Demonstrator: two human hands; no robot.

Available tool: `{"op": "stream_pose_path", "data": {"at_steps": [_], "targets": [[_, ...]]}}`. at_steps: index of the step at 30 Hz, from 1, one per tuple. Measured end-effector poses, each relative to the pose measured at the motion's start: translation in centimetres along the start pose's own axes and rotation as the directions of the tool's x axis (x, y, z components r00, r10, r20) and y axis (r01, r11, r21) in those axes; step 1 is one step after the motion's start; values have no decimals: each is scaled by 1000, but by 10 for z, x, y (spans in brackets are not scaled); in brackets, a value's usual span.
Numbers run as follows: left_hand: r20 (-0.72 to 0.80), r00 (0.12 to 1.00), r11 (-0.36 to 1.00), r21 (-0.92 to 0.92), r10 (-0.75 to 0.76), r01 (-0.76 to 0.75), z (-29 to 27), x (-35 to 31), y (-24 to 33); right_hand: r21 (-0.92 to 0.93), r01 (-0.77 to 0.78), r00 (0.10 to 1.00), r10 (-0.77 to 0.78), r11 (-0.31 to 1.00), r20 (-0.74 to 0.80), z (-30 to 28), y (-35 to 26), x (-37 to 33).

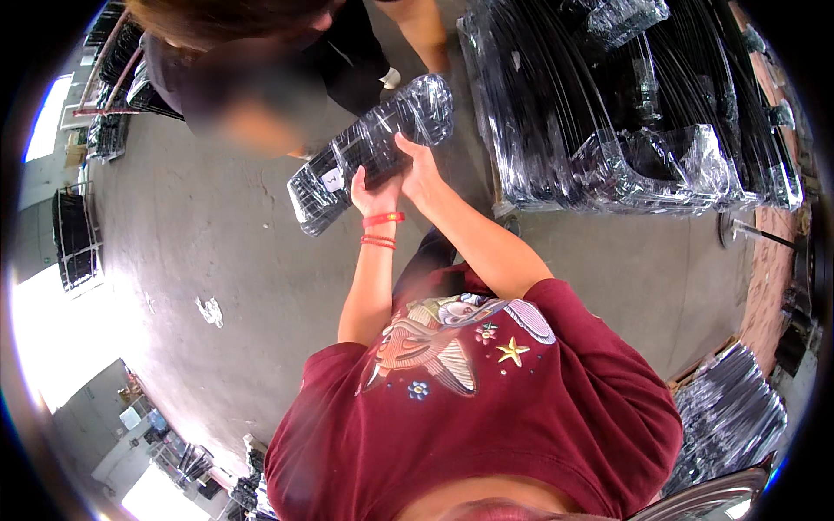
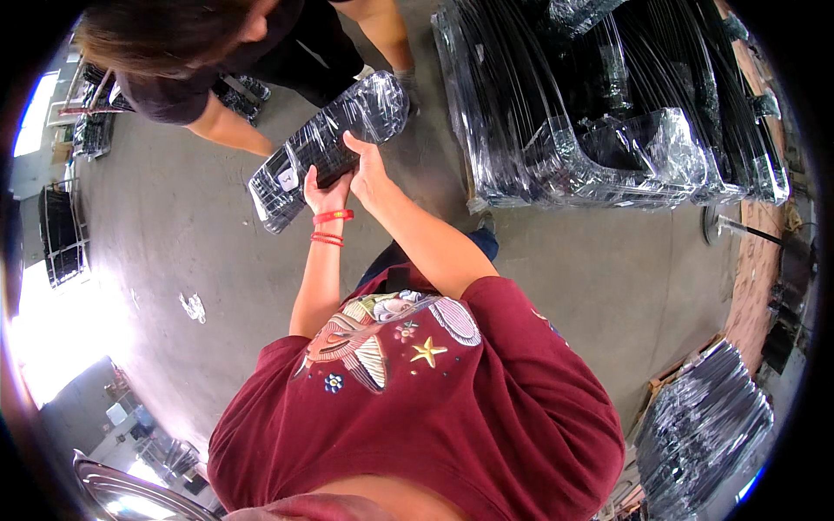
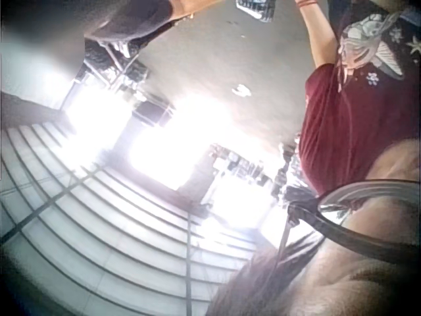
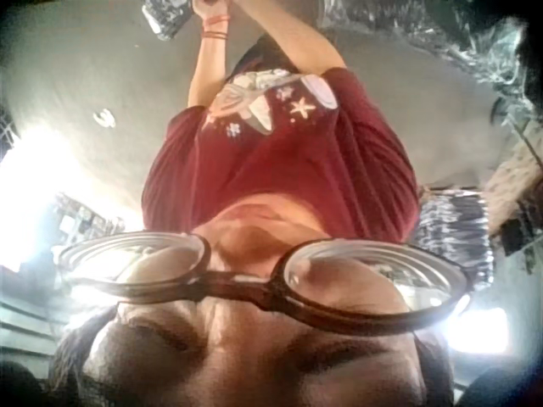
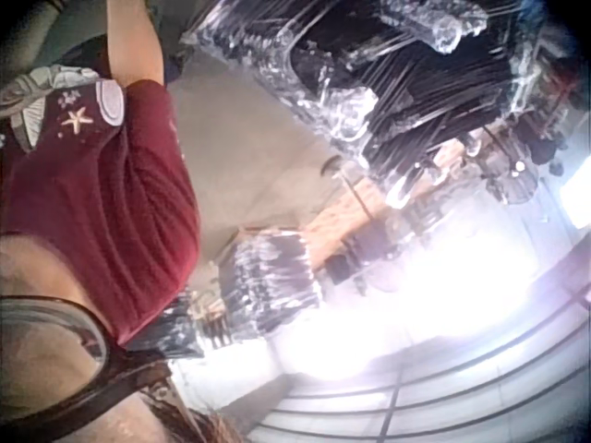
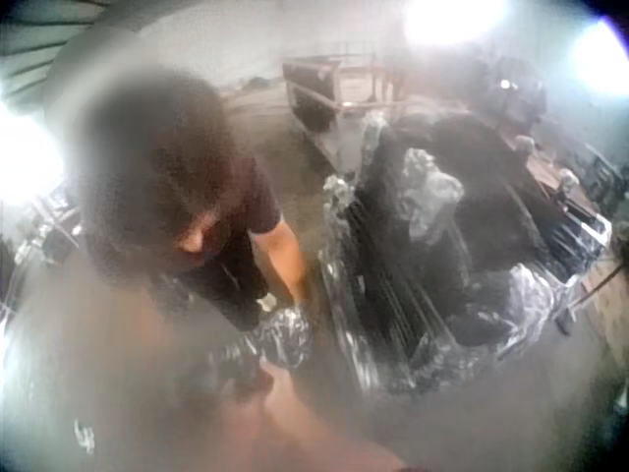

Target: The person receives large, rectangular plastic-wrapped items from another person and stacks them onto a pallet. The person uses their hands to position and align the items neatly on the growing stack.

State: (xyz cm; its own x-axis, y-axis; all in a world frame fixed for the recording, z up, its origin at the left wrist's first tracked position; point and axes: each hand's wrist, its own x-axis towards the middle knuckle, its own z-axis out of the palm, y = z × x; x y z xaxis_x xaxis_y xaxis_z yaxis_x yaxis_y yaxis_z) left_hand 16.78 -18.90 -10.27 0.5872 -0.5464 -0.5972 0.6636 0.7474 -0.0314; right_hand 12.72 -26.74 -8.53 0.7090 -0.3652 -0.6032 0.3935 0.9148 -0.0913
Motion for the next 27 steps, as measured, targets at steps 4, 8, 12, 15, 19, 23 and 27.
{"op": "stream_pose_path", "data": {"at_steps": [4,8,12,15,19,23,27], "targets": [[-49,999,998,-53,-22,19,0,-6,-8,28,-13,1000,12,1000,25,-4,-5,0],[-80,996,997,-76,-35,29,-5,-11,-19,49,-47,999,48,998,-5,-10,-16,-10],[-137,990,999,-41,-16,10,-23,-15,-32,78,-22,1000,21,997,22,-34,-25,-11],[-123,989,997,-30,-79,75,-36,-21,-27,68,-75,997,76,995,-10,-39,-27,-24],[-36,992,992,-15,-124,124,-31,-48,-11,44,-135,989,132,990,60,-20,-19,-58],[107,982,980,141,-153,137,3,-114,-6,12,-98,972,93,995,216,7,-14,-121],[266,948,965,239,-173,109,42,-180,-16,27,-149,966,139,988,219,45,-27,-186]]}}
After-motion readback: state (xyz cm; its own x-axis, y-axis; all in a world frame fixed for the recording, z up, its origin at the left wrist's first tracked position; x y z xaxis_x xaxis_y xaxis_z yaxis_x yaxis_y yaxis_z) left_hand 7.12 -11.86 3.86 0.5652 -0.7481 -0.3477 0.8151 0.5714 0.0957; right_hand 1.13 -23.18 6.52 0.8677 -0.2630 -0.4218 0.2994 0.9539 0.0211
